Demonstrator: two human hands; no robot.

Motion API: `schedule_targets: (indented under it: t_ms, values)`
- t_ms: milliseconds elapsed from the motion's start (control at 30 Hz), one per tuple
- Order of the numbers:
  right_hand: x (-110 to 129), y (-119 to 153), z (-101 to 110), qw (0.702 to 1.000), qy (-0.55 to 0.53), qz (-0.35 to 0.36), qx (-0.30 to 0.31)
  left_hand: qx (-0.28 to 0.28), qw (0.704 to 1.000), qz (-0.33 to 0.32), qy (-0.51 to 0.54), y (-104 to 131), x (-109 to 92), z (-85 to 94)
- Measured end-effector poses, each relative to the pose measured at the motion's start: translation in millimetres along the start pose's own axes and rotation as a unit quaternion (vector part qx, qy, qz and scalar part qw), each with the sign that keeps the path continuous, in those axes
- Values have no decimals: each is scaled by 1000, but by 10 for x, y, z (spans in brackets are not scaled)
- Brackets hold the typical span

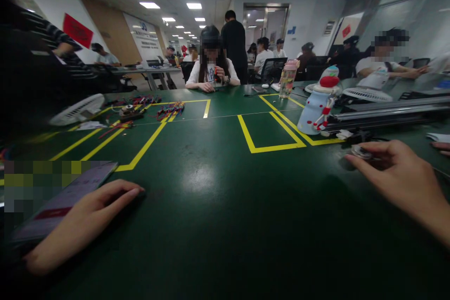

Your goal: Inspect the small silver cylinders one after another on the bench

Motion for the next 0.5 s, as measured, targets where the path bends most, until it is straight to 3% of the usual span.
schedule_targets:
  t_ms: [67,133,267,367,500]
  values:
    - [588,107,-45,996,-72,51,21,1,1000,-2,3,-2,5,-5]
    - [1231,224,-193,972,-181,137,64,-2,1000,-3,-1,-5,14,0]
    - [2402,608,-636,873,-305,325,198,-8,1000,-2,-15,2,22,17]
    - [2864,890,-888,825,-318,390,256,-10,1000,-2,-17,5,46,36]
    - [3007,1036,-1025,812,-320,407,270,-2,1000,0,-18,-45,125,50]
Point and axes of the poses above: each hand's wrist, its own y-axis away from the middle knuckle, its own z-axis out of the back of the hand, x = y × z, the point moved 10 cm from there along -y, towards the middle knuckle, and after that the axes turned 11 degrees about x, right-handed, at the moved point
